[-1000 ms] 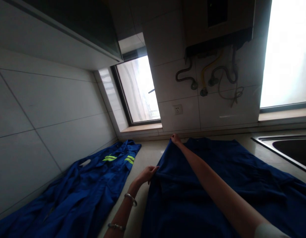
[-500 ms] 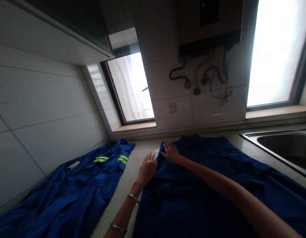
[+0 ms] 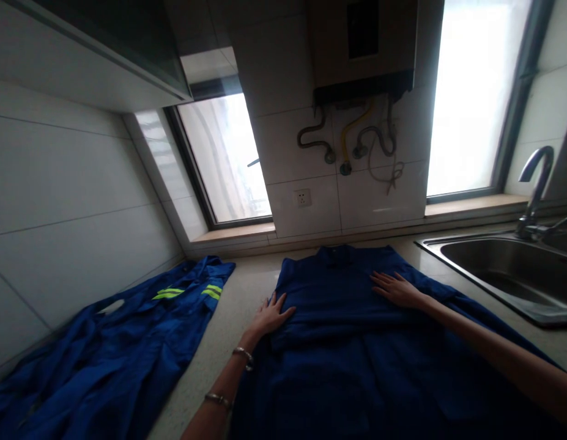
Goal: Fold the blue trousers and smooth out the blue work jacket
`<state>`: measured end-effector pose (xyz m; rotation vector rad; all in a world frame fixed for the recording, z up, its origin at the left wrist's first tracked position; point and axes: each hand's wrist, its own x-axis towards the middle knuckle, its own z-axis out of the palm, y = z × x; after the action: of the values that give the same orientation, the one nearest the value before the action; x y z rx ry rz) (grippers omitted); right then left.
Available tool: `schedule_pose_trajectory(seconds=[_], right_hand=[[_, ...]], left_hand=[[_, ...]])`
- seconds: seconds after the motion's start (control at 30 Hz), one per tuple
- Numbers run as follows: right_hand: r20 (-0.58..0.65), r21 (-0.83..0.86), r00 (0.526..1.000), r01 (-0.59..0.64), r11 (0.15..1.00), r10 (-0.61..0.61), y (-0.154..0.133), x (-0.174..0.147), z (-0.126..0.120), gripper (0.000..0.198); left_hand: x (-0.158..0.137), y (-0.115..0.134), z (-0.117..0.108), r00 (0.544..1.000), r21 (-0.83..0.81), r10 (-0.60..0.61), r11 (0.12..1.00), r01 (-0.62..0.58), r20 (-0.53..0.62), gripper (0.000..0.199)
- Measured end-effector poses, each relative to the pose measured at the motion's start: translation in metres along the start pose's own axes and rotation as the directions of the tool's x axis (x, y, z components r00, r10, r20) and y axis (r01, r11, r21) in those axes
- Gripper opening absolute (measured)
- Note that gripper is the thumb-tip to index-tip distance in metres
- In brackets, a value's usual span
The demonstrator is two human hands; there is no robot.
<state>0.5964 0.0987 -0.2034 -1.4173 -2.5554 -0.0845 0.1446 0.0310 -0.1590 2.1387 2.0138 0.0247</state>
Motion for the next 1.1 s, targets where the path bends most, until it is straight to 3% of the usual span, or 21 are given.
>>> schedule_pose_trajectory(seconds=[0.1,0.2,0.27,0.33,0.4,0.5,0.63,0.73,0.8,0.87,0.9,1.0,1.07,1.1], right_hand=[[0.002,-0.027,0.997,-0.080,0.996,0.080,0.023,-0.019,-0.005,0.055],[-0.015,-0.017,0.988,-0.155,0.988,0.155,0.024,-0.021,-0.010,0.060],[-0.049,-0.015,0.981,-0.187,0.982,0.186,0.019,-0.020,-0.012,0.063],[-0.082,-0.016,0.980,-0.186,0.982,0.184,0.015,-0.020,-0.013,0.062],[-0.100,-0.011,0.982,-0.164,0.986,0.162,0.013,-0.022,-0.014,0.060],[-0.052,0.012,0.991,-0.119,0.993,0.120,0.013,-0.025,-0.016,0.056],[0.045,0.066,0.990,-0.136,0.989,0.133,0.013,-0.025,-0.021,0.055],[-0.086,0.226,0.977,-0.170,0.959,0.193,0.004,-0.027,-0.033,0.054],[-0.252,0.423,0.927,-0.152,0.893,0.277,-0.008,-0.040,-0.047,0.054],[-0.336,0.629,0.875,-0.068,0.774,0.349,-0.022,-0.066,-0.067,0.055],[-0.329,0.716,0.871,-0.022,0.698,0.365,-0.029,-0.085,-0.078,0.055],[-0.146,0.887,0.927,-0.032,0.461,0.346,-0.041,-0.159,-0.107,0.048],[0.043,0.920,0.922,-0.186,0.344,0.384,-0.039,-0.216,-0.118,0.043],[0.157,0.914,0.917,-0.276,0.298,0.366,-0.034,-0.244,-0.118,0.043]], left_hand=[[0.002,0.003,-0.003,1.000,0.034,-0.027,0.999,0.026,0.016,0.088],[0.009,0.015,-0.012,0.997,0.093,-0.068,0.994,0.063,0.047,0.082],[0.017,0.033,-0.015,0.997,0.156,-0.071,0.985,0.076,-0.039,0.073],[0.026,0.054,-0.012,0.979,0.218,0.037,0.976,0.008,-0.201,0.065],[0.035,0.073,-0.002,0.937,0.274,0.223,0.950,-0.148,-0.268,0.061],[0.044,0.088,0.019,0.917,0.276,0.375,0.903,-0.328,-0.138,0.056],[0.043,0.090,0.031,0.922,0.245,0.379,0.903,-0.352,-0.074,0.055],[0.033,0.096,0.023,0.913,0.241,0.379,0.910,-0.338,-0.150,0.053],[0.020,0.103,0.010,0.892,0.241,0.395,0.908,-0.343,-0.220,0.050],[0.000,0.110,-0.005,0.854,0.248,0.444,0.889,-0.384,-0.271,0.045],[-0.014,0.112,-0.014,0.832,0.255,0.476,0.874,-0.413,-0.284,0.044],[-0.073,0.110,-0.031,0.742,0.314,0.621,0.778,-0.545,-0.251,0.038],[-0.122,0.104,-0.029,0.617,0.384,0.774,0.618,-0.686,-0.145,0.029],[-0.147,0.100,-0.023,0.516,0.413,0.855,0.491,-0.767,-0.058,0.025]])
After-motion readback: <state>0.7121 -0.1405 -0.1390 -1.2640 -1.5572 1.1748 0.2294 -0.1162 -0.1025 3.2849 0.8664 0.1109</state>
